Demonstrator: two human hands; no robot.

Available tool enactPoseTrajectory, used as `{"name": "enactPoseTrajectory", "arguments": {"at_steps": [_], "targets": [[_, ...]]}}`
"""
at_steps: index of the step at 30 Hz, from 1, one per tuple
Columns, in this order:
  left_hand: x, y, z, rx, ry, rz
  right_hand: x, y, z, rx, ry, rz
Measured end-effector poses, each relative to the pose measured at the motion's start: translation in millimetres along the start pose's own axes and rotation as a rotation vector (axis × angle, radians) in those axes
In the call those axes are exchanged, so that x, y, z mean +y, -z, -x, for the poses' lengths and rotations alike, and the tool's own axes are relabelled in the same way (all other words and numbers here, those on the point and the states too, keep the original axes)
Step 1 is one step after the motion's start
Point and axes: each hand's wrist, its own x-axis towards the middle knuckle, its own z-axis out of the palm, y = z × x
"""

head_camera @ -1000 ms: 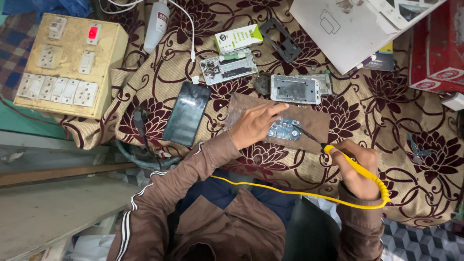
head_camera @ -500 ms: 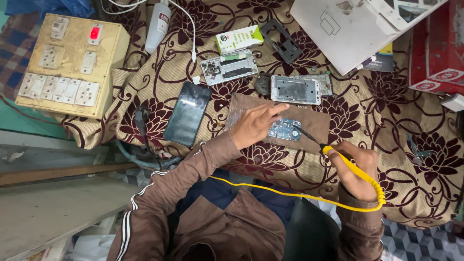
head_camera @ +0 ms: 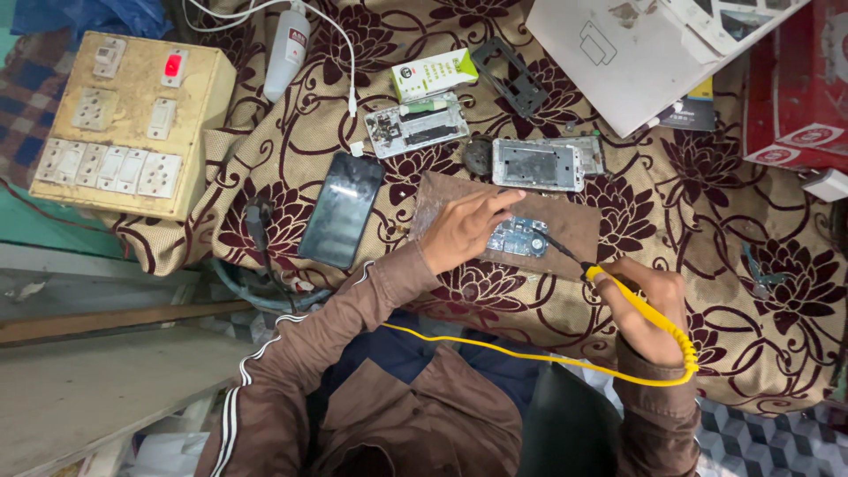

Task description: The person uses a soldering iron to work on a small circuit board placed on a wooden board. They hold the board steady with one hand while applying the soldering iron with the other, focusing on specific points on the board. The workspace contains various disassembled phone parts and tools.

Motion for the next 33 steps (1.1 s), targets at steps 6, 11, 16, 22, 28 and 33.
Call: {"name": "enactPoseTrajectory", "arguments": {"at_steps": [6,11,16,22,28,33], "targets": [[-0.6,0.9,1.7,-0.037,0.037,0.024,2.5,-0.6,1.5,-0.004,0.008,-0.012],[-1.3,2.0,2.1,-0.015,0.009,0.004,3.6,-1.9,0.6,-0.002,-0.028,-0.020],[-1.3,0.8,2.5,-0.013,0.015,0.009,2.5,-1.0,0.5,-0.009,-0.033,-0.009],[-2.0,0.1,2.8,-0.029,0.043,0.002,2.1,-2.0,1.1,0.000,-0.043,0.002],[-2.4,0.0,1.0,-0.005,0.021,-0.003,5.9,-1.7,-0.7,0.008,-0.012,0.011],[-1.5,-1.4,0.9,-0.027,0.058,0.024,9.8,-2.1,0.8,0.019,0.127,0.083]]}}
